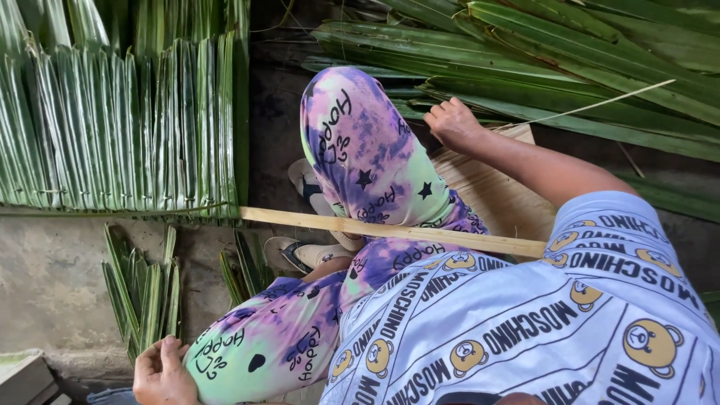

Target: Weaving individual palm leaves onto a wooden stick to create a thatched panel

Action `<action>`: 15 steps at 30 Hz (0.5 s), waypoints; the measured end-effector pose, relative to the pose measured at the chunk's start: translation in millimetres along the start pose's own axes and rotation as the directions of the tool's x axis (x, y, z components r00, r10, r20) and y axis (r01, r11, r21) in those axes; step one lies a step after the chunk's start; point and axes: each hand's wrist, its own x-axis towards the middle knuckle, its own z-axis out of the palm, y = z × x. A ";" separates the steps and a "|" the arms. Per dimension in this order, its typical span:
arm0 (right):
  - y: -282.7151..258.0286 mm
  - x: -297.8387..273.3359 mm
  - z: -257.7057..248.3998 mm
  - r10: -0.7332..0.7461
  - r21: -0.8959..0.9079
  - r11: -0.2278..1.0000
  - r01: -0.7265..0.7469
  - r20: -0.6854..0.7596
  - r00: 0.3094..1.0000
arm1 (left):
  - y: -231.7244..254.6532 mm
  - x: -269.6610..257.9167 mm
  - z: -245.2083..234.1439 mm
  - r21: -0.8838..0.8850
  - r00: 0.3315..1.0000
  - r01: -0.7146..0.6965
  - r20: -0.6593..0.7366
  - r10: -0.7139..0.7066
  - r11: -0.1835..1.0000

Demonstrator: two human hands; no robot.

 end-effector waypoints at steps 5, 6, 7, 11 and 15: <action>10.4 0.4 -3.4 0.036 0.081 0.996 -0.040 0.052 0.998 | -5.6 1.4 -0.8 -0.011 0.999 -0.023 0.034 0.024 1.000; 13.0 0.0 -6.7 0.053 0.150 0.987 -0.062 0.063 0.997 | -7.2 1.1 -1.1 -0.020 0.998 -0.031 0.046 0.032 0.999; 23.4 -0.2 -25.5 0.054 0.149 0.987 -0.063 0.065 0.996 | -7.5 1.1 -1.3 -0.021 0.998 -0.031 0.048 0.032 0.999; 104.3 -35.2 -54.6 0.066 -0.175 0.983 -0.061 0.023 0.998 | -10.2 -0.6 -1.3 -0.003 0.999 -0.027 0.032 0.027 1.000; 245.0 -154.9 -76.4 0.505 -0.852 0.519 -0.064 0.246 0.827 | -4.1 -3.0 -3.1 0.010 0.999 -0.037 0.034 0.037 0.999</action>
